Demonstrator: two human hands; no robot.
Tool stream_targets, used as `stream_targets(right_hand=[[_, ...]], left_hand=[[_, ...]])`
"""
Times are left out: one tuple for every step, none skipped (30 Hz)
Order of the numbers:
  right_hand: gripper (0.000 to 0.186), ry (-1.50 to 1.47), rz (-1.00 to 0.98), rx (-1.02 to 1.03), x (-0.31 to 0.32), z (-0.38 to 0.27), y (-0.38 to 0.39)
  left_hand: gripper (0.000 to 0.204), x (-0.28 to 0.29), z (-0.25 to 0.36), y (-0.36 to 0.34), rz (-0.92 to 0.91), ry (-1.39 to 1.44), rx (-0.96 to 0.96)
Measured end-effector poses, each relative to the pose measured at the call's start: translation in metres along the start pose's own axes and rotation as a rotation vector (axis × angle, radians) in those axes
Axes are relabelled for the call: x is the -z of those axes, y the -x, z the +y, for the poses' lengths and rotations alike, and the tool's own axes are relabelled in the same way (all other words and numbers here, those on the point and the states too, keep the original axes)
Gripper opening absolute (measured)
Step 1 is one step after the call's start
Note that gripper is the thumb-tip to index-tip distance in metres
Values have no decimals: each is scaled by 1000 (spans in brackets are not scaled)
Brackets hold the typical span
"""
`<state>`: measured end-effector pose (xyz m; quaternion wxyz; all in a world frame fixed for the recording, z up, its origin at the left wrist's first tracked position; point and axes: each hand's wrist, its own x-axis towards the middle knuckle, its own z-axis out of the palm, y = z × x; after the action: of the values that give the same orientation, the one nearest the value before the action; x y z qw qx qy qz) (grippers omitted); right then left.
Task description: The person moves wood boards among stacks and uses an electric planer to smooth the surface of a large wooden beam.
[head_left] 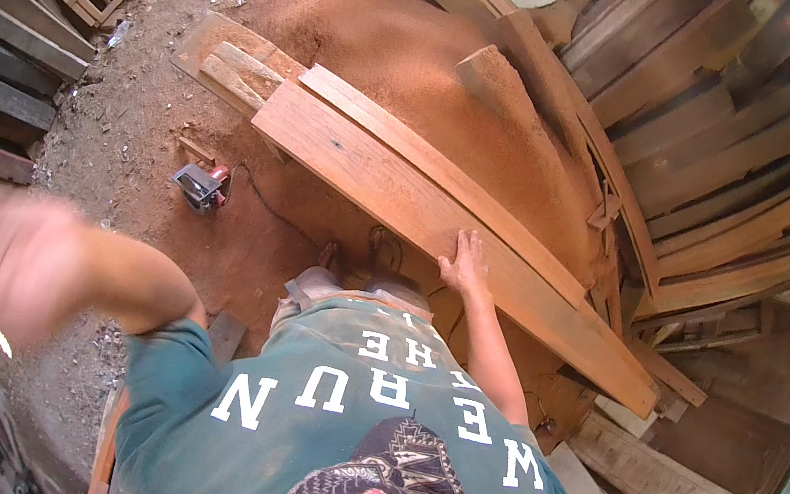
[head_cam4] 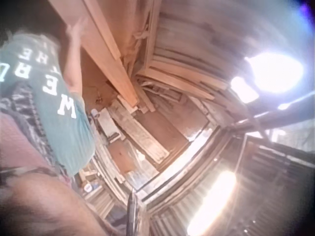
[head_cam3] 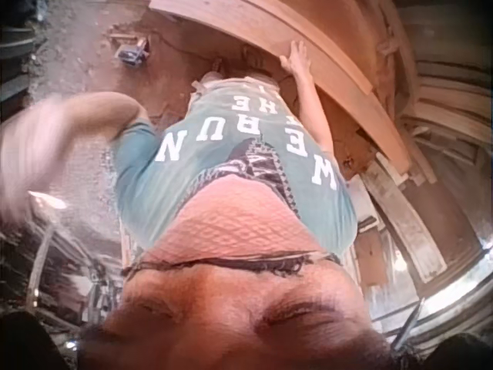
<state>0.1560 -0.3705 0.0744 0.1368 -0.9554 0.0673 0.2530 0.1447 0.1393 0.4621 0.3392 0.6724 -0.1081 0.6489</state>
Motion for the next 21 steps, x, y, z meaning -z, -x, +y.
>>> stream_targets(right_hand=[[89,-51,36,-10,-3,5,2],[85,-83,87,1,-8,12,6],[82,-112,151,25,-11,20,10],[79,-138,215,45,-13,31,16],[76,-156,269,47,-15,42,20],[73,-154,311,56,-12,53,21],[70,-146,340,45,-6,66,20],[67,-127,370,18,-1,77,19],[65,-155,400,21,6,88,15],[64,-170,429,8,15,98,7],[62,-180,436,-53,23,108,-3],[61,-120,456,-91,30,114,-16],[61,-186,397,-93,40,126,-27],[61,-242,345,-102,48,136,-43],[63,-194,361,-107,51,142,-65],[66,-136,400,-72,48,146,-77],[69,-121,357,-79,42,148,-83],[72,-102,305,-88,43,147,-101],[75,-76,232,-110,50,146,-126],[78,-61,166,-78,54,145,-142],[81,-34,74,-72,54,143,-150]], left_hand=[[37,-27,-38,50,-80,-187,266],[36,-51,-71,96,-282,-274,468],[36,-62,-94,143,-527,-261,684],[42,-53,-107,188,-842,-258,834],[49,-45,-120,233,-1178,-349,953],[53,-28,-124,275,-1477,-441,915],[58,-12,-128,312,-1793,-569,1031],[60,6,-126,345,-1744,-487,1097],[63,24,-122,372,-1732,-461,1235],[64,37,-119,394,-1699,-423,1275],[64,48,-117,411,-1689,-430,1355],[64,58,-117,421,-1674,-431,1335],[63,63,-117,429,-1674,-450,1331],[62,64,-116,435,-1674,-473,1338],[58,63,-115,439,-1644,-488,1372],[56,62,-114,441,-1611,-469,1353],[55,61,-112,443,-1549,-482,1367],[54,60,-109,445,-1532,-463,1339],[53,59,-105,448,-1491,-470,1326],[52,61,-101,449,-1439,-496,1320],[50,60,-96,455,-1399,-486,1425]])
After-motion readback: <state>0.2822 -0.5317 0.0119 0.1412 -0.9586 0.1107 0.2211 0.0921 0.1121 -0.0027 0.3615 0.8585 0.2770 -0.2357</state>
